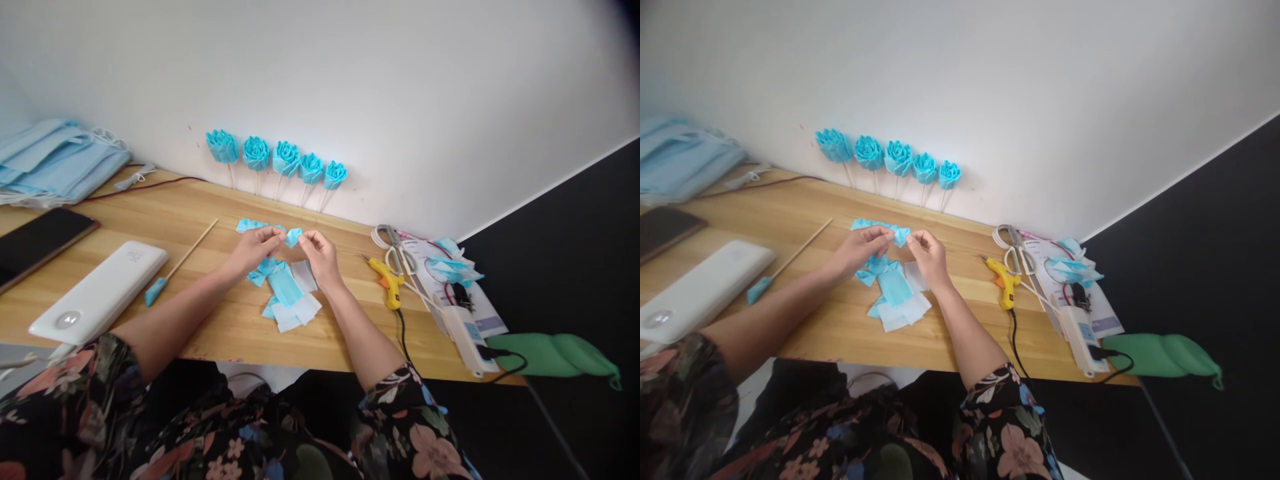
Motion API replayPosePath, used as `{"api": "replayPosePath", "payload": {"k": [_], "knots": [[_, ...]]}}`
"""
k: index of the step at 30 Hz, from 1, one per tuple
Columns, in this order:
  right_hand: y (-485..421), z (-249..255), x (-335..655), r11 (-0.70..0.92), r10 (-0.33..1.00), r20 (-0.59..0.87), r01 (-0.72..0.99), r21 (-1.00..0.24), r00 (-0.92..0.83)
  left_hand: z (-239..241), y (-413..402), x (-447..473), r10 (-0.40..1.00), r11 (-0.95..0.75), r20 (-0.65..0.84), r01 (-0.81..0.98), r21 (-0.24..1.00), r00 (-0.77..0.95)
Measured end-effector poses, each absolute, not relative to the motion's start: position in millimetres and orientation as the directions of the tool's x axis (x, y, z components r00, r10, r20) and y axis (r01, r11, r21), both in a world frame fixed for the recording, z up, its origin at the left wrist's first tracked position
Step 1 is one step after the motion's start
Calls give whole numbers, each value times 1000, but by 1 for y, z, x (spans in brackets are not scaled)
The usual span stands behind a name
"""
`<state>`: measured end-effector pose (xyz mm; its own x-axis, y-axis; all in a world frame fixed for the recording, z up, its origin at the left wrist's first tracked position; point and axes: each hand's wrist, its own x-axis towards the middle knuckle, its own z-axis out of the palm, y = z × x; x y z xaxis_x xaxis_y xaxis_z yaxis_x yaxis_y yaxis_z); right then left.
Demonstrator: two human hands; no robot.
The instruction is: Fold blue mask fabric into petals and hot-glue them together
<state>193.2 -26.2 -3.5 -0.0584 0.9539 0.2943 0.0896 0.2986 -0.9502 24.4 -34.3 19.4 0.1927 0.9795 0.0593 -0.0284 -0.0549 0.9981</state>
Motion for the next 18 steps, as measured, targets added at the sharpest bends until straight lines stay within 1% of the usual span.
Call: {"api": "replayPosePath", "payload": {"k": [5,11,15,18], "knots": [[-26,-4,193,312,950,308,86,-946,-54,19,-35,24,977,-75,71,9,997,203],[-28,-2,193,321,947,322,50,-946,5,20,-34,23,984,-76,68,43,996,163],[-28,-2,193,325,946,325,30,-945,-8,21,-36,25,977,-66,55,49,997,207],[-28,-3,194,323,946,322,27,-946,-22,18,-36,26,978,-61,51,42,997,205]]}}
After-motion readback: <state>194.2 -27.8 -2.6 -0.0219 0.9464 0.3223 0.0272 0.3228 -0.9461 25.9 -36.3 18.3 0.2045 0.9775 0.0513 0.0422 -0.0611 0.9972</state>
